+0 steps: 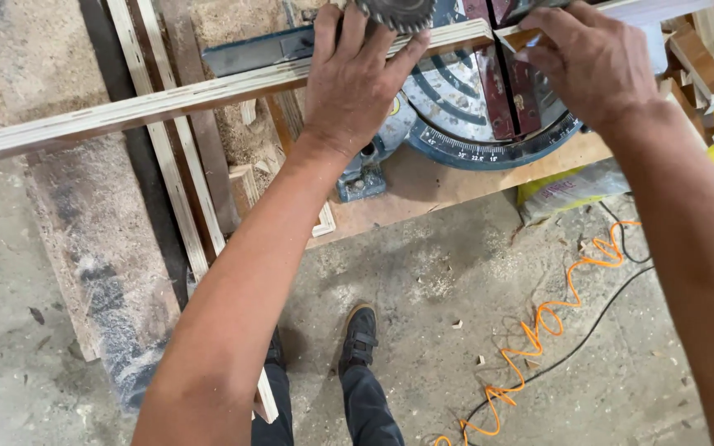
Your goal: Assembling a wooden frame using a miter saw to cut pieces, marking with a pencil, and applying wood glue.
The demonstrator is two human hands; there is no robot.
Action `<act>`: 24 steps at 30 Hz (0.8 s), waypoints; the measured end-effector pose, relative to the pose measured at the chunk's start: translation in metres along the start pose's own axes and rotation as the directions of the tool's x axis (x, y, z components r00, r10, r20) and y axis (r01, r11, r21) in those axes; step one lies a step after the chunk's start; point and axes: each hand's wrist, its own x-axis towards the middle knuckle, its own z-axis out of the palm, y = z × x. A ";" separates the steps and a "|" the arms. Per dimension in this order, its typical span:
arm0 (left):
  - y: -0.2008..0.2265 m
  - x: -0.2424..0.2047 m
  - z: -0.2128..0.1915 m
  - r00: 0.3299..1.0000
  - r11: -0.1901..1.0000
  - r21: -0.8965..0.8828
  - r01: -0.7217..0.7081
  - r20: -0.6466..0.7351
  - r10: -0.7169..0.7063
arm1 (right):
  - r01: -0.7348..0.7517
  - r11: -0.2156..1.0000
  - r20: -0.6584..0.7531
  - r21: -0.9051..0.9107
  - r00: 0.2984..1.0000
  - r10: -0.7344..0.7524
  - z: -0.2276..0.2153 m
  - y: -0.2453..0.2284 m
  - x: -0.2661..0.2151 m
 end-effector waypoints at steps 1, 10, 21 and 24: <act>-0.001 0.001 -0.001 1.000 1.000 0.000 -0.004 0.003 0.004 | -0.003 1.000 0.000 0.004 1.000 0.003 -0.002 0.005 -0.001; -0.001 0.002 -0.003 1.000 0.999 0.046 0.003 0.021 -0.004 | 0.032 0.980 -0.036 -0.197 0.999 -0.040 0.004 0.066 -0.037; 0.001 0.007 -0.007 0.998 0.999 0.002 0.042 0.048 -0.042 | 0.271 0.960 -0.347 -0.075 0.895 -0.280 0.021 -0.052 0.020; 0.007 0.004 -0.007 0.996 0.998 0.012 0.061 0.059 -0.062 | 0.348 0.934 -0.299 0.078 0.902 -0.311 0.035 -0.032 0.016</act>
